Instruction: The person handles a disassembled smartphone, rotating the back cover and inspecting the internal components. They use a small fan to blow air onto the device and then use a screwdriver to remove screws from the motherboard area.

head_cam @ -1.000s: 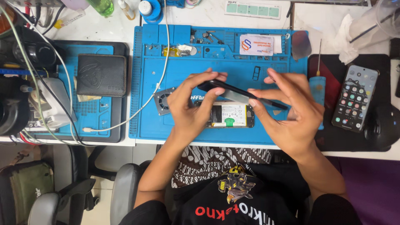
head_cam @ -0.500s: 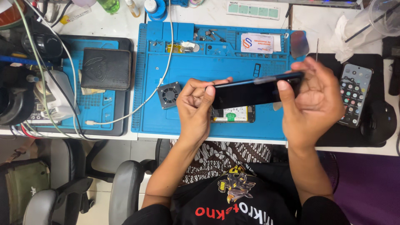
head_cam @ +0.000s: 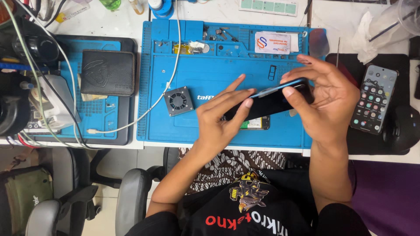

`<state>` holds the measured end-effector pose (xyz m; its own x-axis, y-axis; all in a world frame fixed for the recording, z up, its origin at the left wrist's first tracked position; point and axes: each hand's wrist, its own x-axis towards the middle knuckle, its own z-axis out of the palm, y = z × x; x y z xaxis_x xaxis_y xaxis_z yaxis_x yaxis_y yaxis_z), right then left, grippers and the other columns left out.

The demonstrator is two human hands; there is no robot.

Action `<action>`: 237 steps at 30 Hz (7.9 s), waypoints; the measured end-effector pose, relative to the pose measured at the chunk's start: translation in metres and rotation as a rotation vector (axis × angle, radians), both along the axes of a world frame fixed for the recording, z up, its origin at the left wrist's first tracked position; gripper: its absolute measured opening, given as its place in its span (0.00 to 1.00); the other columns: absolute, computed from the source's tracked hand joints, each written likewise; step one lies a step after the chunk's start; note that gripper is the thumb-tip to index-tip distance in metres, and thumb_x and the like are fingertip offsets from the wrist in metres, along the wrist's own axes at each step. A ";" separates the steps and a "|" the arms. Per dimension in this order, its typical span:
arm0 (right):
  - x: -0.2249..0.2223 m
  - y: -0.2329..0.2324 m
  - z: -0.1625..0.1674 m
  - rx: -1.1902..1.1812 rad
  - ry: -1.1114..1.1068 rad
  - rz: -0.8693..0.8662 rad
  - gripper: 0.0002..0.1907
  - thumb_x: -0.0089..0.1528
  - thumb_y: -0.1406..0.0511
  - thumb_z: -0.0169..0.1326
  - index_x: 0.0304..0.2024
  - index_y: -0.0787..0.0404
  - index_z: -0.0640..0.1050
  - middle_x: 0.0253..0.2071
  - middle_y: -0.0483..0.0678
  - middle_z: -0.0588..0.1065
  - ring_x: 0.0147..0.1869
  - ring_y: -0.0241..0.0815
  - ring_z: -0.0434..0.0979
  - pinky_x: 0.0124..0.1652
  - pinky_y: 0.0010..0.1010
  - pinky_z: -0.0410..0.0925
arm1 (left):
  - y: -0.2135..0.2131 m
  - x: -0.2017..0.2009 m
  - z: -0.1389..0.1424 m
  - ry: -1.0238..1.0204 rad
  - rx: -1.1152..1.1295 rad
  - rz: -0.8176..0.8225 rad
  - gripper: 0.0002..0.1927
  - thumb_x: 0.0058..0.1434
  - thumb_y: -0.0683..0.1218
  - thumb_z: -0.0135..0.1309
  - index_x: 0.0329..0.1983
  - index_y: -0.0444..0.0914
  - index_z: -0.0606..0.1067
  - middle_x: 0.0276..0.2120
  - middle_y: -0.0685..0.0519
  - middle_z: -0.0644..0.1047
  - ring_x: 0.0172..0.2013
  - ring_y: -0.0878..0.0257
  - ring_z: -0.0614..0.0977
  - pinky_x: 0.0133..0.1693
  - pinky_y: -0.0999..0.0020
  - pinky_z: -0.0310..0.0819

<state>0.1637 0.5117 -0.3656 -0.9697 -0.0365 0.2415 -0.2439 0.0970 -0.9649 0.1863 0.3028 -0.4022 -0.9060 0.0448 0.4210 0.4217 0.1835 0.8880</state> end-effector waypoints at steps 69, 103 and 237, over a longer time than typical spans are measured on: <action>0.031 -0.014 0.015 0.308 0.263 0.047 0.41 0.70 0.76 0.53 0.75 0.73 0.42 0.49 0.62 0.81 0.63 0.52 0.80 0.75 0.40 0.55 | -0.012 -0.006 0.042 0.134 -0.072 -0.043 0.17 0.68 0.40 0.63 0.59 0.33 0.76 0.56 0.44 0.79 0.63 0.54 0.79 0.67 0.60 0.74; 0.038 0.003 0.005 0.419 0.432 -0.066 0.41 0.67 0.75 0.63 0.73 0.70 0.52 0.42 0.53 0.83 0.57 0.44 0.81 0.73 0.32 0.54 | -0.009 -0.011 0.053 0.294 -0.377 0.134 0.10 0.55 0.46 0.70 0.40 0.42 0.85 0.55 0.52 0.79 0.68 0.45 0.68 0.73 0.39 0.52; 0.008 0.011 -0.024 -0.597 -0.269 0.288 0.39 0.61 0.81 0.60 0.73 0.70 0.62 0.45 0.49 0.76 0.47 0.32 0.76 0.50 0.20 0.70 | -0.018 -0.015 -0.044 -0.427 0.807 -0.349 0.14 0.72 0.40 0.57 0.57 0.27 0.77 0.45 0.42 0.83 0.42 0.60 0.86 0.46 0.65 0.84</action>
<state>0.1716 0.5231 -0.3892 -0.9702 -0.2362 0.0543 0.0732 -0.4992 -0.8634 0.1710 0.2850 -0.4466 -0.9798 0.1821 0.0823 -0.0496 -0.6206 0.7825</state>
